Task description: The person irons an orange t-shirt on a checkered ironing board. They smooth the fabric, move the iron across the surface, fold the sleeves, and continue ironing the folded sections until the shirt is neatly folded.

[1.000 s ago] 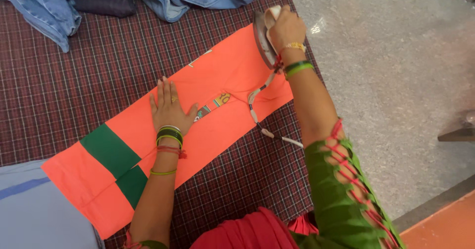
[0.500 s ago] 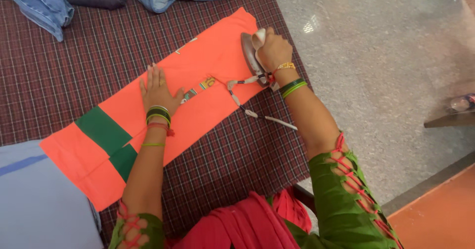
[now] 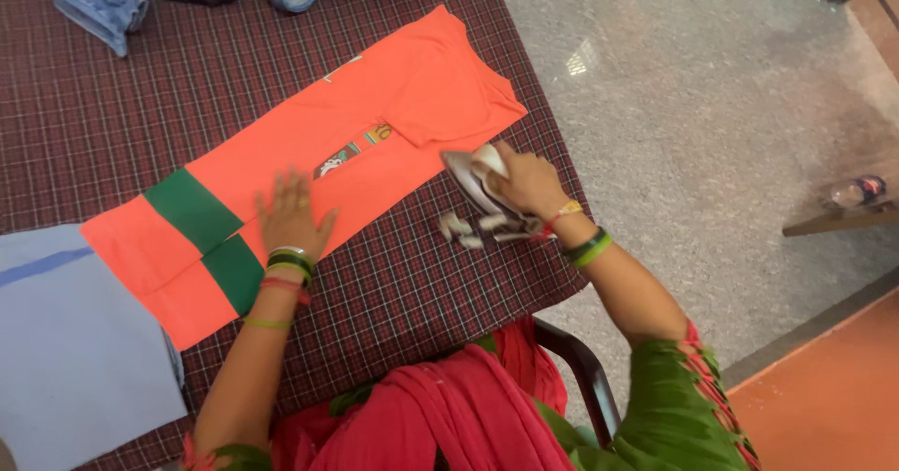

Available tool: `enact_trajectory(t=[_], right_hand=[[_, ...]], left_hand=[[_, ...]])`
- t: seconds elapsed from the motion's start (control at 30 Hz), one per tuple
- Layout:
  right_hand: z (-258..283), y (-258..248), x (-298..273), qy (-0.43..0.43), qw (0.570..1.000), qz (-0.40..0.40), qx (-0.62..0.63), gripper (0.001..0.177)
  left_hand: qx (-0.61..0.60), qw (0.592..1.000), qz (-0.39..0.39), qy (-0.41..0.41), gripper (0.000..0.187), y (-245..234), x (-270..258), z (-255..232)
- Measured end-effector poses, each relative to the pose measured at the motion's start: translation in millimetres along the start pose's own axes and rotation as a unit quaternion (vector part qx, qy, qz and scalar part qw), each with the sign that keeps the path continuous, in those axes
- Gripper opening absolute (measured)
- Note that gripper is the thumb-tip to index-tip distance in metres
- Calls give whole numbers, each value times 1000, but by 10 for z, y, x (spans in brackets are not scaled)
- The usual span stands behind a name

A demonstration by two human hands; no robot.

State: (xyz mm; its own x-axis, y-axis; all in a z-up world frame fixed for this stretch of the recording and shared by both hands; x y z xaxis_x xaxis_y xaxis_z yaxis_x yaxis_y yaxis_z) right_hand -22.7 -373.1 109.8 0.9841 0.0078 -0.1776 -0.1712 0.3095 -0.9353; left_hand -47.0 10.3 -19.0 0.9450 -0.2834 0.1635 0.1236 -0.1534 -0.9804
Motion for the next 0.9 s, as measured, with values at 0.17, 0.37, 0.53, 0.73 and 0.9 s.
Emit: enact_trajectory(t=[0.17, 0.37, 0.53, 0.73, 0.9], right_hand=[[50, -231, 112, -17, 998, -31, 59, 43], [773, -232, 1080, -66, 992, -56, 96, 40], [1366, 31, 1548, -25, 995, -89, 27, 42], [1428, 119, 1581, 7, 997, -62, 51, 47], [1339, 195, 1327, 6, 996, -66, 58, 46]], left_hand=[[20, 992, -6, -125, 90, -244, -307, 794], [36, 991, -15, -127, 86, -222, -277, 823], [53, 988, 3, -143, 87, -203, -225, 874], [44, 988, 9, -147, 86, -198, -252, 858], [8, 991, -72, -114, 74, -271, -296, 839]])
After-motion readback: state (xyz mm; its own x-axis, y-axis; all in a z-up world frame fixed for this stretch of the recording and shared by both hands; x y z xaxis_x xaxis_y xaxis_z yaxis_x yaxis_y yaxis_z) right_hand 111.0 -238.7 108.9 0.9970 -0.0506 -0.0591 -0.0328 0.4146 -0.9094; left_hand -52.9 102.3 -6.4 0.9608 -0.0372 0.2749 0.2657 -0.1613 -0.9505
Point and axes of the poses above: each hand's wrist, its own x-axis towards the middle knuckle, its own y-axis out of the palm, z = x × y, the point moved 9 cm from there along x, towards the middle knuckle, and after that the axes turned 10 degrees about y, right-handed, at the moved point
